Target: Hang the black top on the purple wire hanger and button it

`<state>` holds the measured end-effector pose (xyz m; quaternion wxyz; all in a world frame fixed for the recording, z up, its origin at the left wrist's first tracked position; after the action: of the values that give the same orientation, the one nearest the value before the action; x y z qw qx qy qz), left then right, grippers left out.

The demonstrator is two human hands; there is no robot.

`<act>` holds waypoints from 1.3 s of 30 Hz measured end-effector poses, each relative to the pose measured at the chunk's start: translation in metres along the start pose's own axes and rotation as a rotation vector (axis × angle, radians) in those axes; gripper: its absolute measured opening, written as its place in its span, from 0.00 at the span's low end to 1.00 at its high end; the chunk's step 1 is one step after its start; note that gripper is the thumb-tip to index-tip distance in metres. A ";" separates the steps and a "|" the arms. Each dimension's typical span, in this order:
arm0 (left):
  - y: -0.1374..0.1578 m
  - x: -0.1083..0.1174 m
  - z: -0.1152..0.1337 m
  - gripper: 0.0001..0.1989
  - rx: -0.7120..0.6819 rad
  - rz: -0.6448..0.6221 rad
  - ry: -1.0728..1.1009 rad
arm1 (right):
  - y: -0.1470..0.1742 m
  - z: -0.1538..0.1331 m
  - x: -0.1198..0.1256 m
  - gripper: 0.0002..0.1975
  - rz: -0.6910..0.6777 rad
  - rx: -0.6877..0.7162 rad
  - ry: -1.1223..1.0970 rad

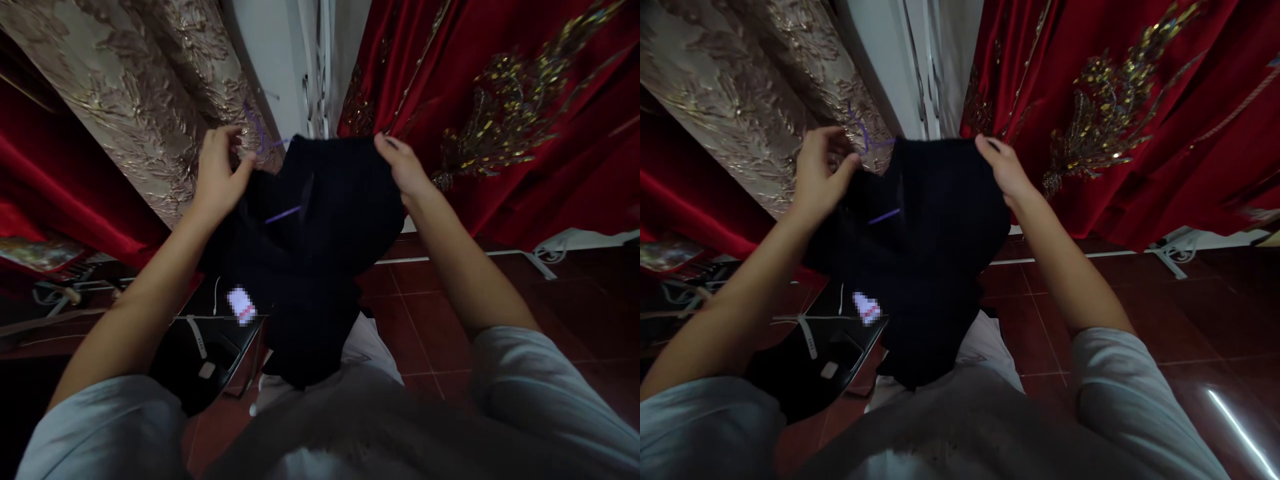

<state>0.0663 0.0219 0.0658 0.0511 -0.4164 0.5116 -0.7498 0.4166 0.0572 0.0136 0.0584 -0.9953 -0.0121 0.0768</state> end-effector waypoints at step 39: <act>0.148 -0.090 0.181 0.06 0.453 0.160 0.523 | 0.165 0.111 -0.078 0.25 -0.027 -0.221 -0.007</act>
<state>0.1956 -0.1337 -0.0824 0.0682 -0.1469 0.3590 -0.9192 0.3248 -0.0966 -0.1027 -0.0507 -0.9951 -0.0340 0.0777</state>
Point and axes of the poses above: each hand's wrist, its own y-axis away from the middle knuckle, its own x-axis out of the back of the hand, z = x × y, the point moved 1 cm from there along -y, towards the middle knuckle, and after that the axes turned 12 degrees about -x, right-handed, at the moved point
